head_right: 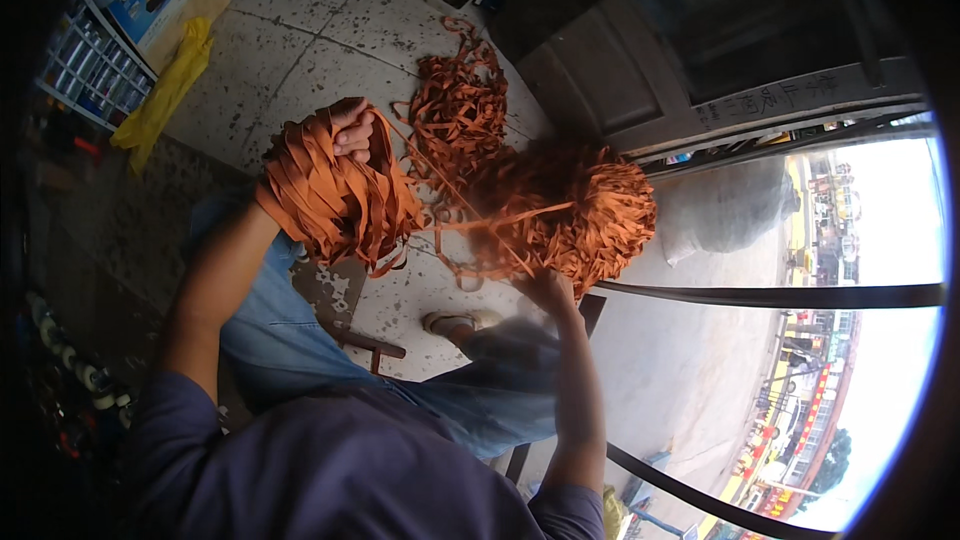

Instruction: The person sits on the floor and gathers loose orange straps, repeatedly pulling and folding them into a compact bundle. The person then stands, carries the bundle to a white sack, and places it inside.

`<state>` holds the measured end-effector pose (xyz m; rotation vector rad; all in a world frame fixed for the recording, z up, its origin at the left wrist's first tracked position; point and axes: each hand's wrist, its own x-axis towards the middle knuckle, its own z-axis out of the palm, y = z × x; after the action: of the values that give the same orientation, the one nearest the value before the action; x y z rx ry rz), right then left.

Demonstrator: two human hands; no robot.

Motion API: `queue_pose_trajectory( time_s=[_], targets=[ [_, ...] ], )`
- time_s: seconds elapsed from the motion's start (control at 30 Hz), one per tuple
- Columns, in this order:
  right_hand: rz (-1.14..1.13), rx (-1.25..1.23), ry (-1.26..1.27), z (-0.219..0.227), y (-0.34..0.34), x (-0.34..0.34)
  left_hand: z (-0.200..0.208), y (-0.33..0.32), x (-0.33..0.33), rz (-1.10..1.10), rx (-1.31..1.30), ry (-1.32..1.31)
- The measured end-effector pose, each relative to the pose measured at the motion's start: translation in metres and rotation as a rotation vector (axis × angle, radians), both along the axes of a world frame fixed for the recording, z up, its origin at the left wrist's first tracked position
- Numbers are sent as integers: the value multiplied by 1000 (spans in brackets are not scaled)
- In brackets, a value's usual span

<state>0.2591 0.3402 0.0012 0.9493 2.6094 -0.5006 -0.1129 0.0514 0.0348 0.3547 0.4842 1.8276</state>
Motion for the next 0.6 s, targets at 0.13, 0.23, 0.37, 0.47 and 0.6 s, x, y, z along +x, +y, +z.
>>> queue_pose_trajectory(
  time_s=[0.13,0.23,0.37,0.47,0.6],
  targets=[
    [-507,21,-454,-16,81,258,-10,-18,-25,53,202,-95],
    [-737,-67,-756,-18,73,366,-19,-14,-34,-4,313,-26],
    [-846,-6,-499,-33,69,291,2,-16,-19,158,175,-32],
    [-40,52,-390,-24,45,147,13,-9,-2,225,15,80],
    [437,-98,-255,25,-56,-30,6,5,14,160,-22,106]
  ],
)
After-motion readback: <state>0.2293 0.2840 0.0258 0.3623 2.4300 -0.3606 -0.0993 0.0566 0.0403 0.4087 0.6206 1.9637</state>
